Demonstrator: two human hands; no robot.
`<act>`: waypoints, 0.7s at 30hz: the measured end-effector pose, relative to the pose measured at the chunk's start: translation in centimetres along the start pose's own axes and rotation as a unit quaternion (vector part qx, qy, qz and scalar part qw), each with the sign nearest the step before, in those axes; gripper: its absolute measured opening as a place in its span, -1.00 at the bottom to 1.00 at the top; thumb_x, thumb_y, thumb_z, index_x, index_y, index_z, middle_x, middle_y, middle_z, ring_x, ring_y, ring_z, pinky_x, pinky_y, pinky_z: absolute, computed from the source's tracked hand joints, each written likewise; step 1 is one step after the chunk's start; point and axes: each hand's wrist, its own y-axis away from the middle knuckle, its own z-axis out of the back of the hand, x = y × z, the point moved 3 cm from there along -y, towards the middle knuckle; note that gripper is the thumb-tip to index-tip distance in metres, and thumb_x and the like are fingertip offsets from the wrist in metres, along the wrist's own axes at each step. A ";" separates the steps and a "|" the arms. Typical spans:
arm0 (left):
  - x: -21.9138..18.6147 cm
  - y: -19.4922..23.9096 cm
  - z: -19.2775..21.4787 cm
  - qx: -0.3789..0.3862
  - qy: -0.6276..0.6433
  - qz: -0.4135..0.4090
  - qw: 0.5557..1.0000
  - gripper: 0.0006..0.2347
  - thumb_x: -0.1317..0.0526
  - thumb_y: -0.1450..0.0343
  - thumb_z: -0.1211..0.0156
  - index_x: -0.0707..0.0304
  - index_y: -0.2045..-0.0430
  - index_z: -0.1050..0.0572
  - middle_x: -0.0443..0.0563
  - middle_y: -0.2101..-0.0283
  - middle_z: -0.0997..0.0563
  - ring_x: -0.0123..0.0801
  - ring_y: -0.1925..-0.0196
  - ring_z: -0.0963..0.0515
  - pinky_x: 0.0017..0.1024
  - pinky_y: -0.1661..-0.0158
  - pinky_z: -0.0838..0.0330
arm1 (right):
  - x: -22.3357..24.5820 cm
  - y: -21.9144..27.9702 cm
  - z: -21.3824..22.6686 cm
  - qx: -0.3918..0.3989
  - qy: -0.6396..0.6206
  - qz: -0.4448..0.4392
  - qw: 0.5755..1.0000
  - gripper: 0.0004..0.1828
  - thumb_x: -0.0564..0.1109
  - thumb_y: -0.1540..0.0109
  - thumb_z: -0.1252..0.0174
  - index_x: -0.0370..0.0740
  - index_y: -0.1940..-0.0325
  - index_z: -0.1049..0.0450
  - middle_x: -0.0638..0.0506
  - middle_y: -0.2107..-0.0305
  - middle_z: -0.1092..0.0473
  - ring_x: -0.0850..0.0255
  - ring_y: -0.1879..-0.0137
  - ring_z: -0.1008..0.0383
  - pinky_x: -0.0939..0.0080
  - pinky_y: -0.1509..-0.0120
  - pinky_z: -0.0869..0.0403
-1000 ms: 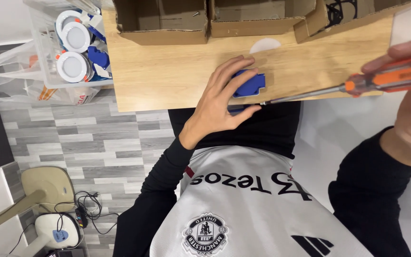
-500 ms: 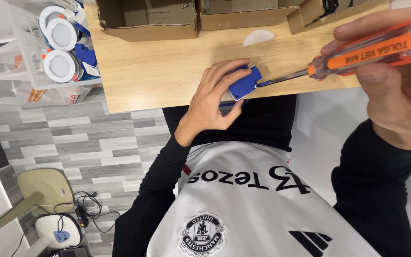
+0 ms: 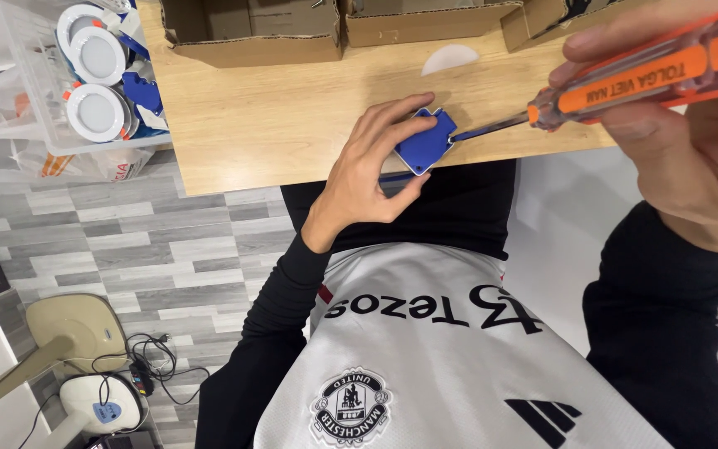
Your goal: Assembling an electrical socket by fitting a blue inner component into a white housing and using a screwdriver to fasten screws.
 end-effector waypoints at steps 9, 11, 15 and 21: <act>0.0 0.0 0.2 0.011 0.013 0.008 1.000 -0.53 0.17 -0.58 -0.38 0.11 -0.38 -0.35 0.19 -0.50 -0.42 0.13 -0.51 -0.51 0.06 -0.52 -0.45 | 2.3 -1.3 1.7 0.171 0.020 0.036 0.984 0.02 -0.52 -0.53 -0.04 0.08 -0.88 0.28 -0.66 -0.62 -0.22 -0.49 -0.70 -0.54 -0.35 -0.88 -0.67; -0.1 -0.1 0.3 0.014 0.015 0.007 1.000 -0.54 0.16 -0.58 -0.37 0.11 -0.38 -0.35 0.20 -0.50 -0.41 0.13 -0.51 -0.51 0.06 -0.52 -0.44 | 4.0 -3.3 0.6 0.172 0.048 -0.049 0.983 -0.23 -0.53 -0.42 -0.09 -0.28 -0.68 -0.02 -0.47 -0.37 -0.39 -0.25 -0.40 -0.64 -0.15 -0.61 -0.68; 0.0 -0.1 0.3 0.014 0.022 0.001 1.000 -0.54 0.10 -0.59 -0.32 0.13 -0.38 -0.35 0.22 -0.50 -0.42 0.15 -0.52 -0.51 0.08 -0.52 -0.43 | 2.4 -1.7 0.8 0.117 0.088 0.049 0.988 -0.08 -0.61 -0.56 -0.42 -0.40 -0.76 0.07 -0.61 -0.22 -0.50 -0.29 -0.34 -0.73 -0.18 -0.52 -0.83; -0.2 -0.2 0.4 0.015 0.024 0.005 1.000 -0.61 0.05 -0.65 -0.12 0.16 -0.36 -0.37 0.24 -0.48 -0.43 0.16 -0.50 -0.50 0.08 -0.49 -0.44 | 1.1 -1.4 0.2 0.023 0.101 0.001 0.995 -0.22 -0.54 -0.55 -0.73 -0.67 -0.52 -0.22 -0.48 -0.01 -0.55 -0.18 -0.13 -0.68 -0.06 -0.36 -0.64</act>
